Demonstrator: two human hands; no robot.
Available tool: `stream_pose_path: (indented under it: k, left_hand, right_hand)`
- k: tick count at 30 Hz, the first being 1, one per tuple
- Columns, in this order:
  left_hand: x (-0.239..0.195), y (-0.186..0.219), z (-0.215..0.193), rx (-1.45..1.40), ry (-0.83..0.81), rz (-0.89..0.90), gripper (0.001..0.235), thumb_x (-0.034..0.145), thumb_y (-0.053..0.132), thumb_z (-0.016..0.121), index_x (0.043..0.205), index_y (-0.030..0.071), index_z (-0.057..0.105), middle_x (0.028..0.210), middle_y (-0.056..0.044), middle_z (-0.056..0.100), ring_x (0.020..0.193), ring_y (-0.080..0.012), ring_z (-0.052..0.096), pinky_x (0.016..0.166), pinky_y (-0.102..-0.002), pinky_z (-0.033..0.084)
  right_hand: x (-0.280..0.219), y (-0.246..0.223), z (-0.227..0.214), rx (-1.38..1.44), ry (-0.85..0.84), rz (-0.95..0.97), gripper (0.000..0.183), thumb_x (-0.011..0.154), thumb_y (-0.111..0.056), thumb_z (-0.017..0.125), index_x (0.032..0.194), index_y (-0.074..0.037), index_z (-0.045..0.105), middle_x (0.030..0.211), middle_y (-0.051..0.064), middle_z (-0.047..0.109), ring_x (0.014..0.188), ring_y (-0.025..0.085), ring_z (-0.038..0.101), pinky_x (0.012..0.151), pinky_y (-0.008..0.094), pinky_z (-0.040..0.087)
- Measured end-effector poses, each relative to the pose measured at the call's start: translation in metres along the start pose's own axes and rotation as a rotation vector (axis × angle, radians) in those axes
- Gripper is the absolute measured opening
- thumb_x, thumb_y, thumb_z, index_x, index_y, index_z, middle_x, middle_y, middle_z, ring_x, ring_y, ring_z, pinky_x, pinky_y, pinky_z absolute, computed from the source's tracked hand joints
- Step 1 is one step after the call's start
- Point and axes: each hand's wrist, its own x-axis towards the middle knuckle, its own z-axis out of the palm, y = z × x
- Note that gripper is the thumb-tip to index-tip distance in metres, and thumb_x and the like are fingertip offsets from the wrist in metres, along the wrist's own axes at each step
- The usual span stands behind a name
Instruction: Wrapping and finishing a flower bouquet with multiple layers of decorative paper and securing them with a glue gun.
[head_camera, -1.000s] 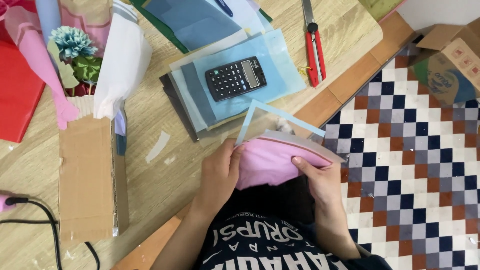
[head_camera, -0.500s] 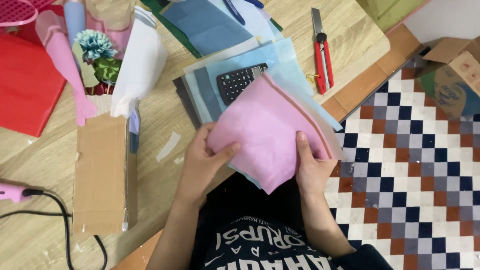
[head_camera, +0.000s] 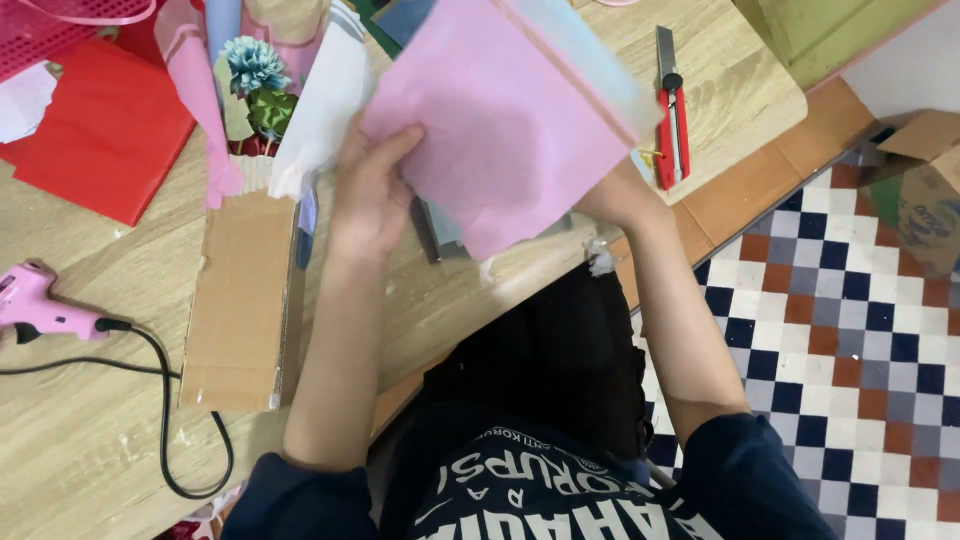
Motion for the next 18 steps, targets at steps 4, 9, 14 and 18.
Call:
stream_pose_path:
  k: [4,9,14,18]
  left_hand:
    - [0.008,-0.02,0.0,-0.002,-0.032,-0.231,0.037,0.084,-0.004,0.068,0.12,0.003,0.061,0.114,-0.014,0.073,0.104,-0.0235,0.072,0.09,-0.031,0.06]
    - [0.019,-0.018,-0.013,0.965,-0.211,-0.142,0.057,0.077,0.027,0.074,0.13,0.016,0.056,0.12,-0.002,0.066,0.107,-0.015,0.065,0.087,-0.026,0.05]
    - [0.017,-0.011,-0.021,1.244,-0.201,-0.1,0.058,0.077,0.02,0.062,0.134,0.015,0.051,0.127,-0.005,0.061,0.114,-0.0221,0.06,0.09,-0.034,0.045]
    - [0.026,-0.01,-0.018,1.304,-0.187,0.043,0.059,0.079,0.014,0.061,0.136,0.012,0.048,0.13,-0.009,0.06,0.116,-0.0279,0.058,0.089,-0.038,0.045]
  right_hand:
    - [0.019,0.011,0.009,-0.023,-0.146,0.053,0.048,0.092,-0.04,0.064,0.125,-0.007,0.06,0.11,0.013,0.06,0.094,0.027,0.062,0.088,0.039,0.053]
    - [0.031,0.022,0.021,-0.05,-0.327,0.133,0.066,0.083,-0.062,0.062,0.122,-0.009,0.058,0.116,0.012,0.052,0.094,0.024,0.055,0.088,0.036,0.05]
    - [0.039,0.01,0.015,0.136,-0.4,0.289,0.068,0.086,-0.067,0.056,0.122,-0.01,0.051,0.119,0.007,0.048,0.102,0.017,0.053,0.092,0.03,0.05]
    - [0.036,-0.005,0.003,0.564,-0.271,0.495,0.062,0.094,-0.056,0.054,0.133,-0.014,0.032,0.114,0.006,0.055,0.112,0.014,0.062,0.099,0.027,0.059]
